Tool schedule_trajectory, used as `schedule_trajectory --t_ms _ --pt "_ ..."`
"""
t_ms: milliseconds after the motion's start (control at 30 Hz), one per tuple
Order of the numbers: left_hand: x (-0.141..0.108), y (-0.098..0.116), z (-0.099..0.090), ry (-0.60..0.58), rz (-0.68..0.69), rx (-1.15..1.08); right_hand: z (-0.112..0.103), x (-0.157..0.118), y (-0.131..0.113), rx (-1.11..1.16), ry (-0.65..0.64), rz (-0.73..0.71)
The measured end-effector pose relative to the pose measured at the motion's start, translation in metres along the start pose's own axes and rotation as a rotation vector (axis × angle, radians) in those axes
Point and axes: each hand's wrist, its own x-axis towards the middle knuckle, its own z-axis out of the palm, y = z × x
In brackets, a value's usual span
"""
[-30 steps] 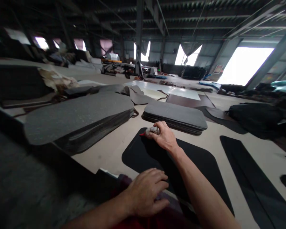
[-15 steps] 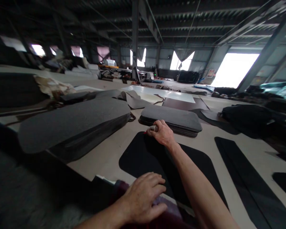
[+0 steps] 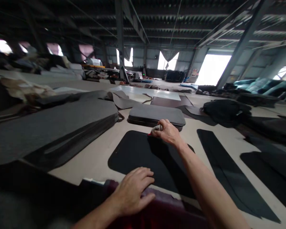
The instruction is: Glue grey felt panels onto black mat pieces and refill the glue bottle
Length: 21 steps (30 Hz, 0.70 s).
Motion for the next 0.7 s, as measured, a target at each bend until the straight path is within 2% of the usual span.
schedule_trajectory --t_ms 133,433,700 --pt "0.0 0.001 0.0 -0.002 -0.003 -0.008 -0.019 -0.019 0.025 -0.003 0.004 0.055" --pt "0.002 0.004 -0.004 -0.025 -0.033 -0.003 -0.051 -0.07 0.102 0.023 0.099 0.209" --pt "0.004 0.002 -0.003 -0.025 0.0 0.048 -0.078 -0.109 0.135 0.079 0.144 0.351"
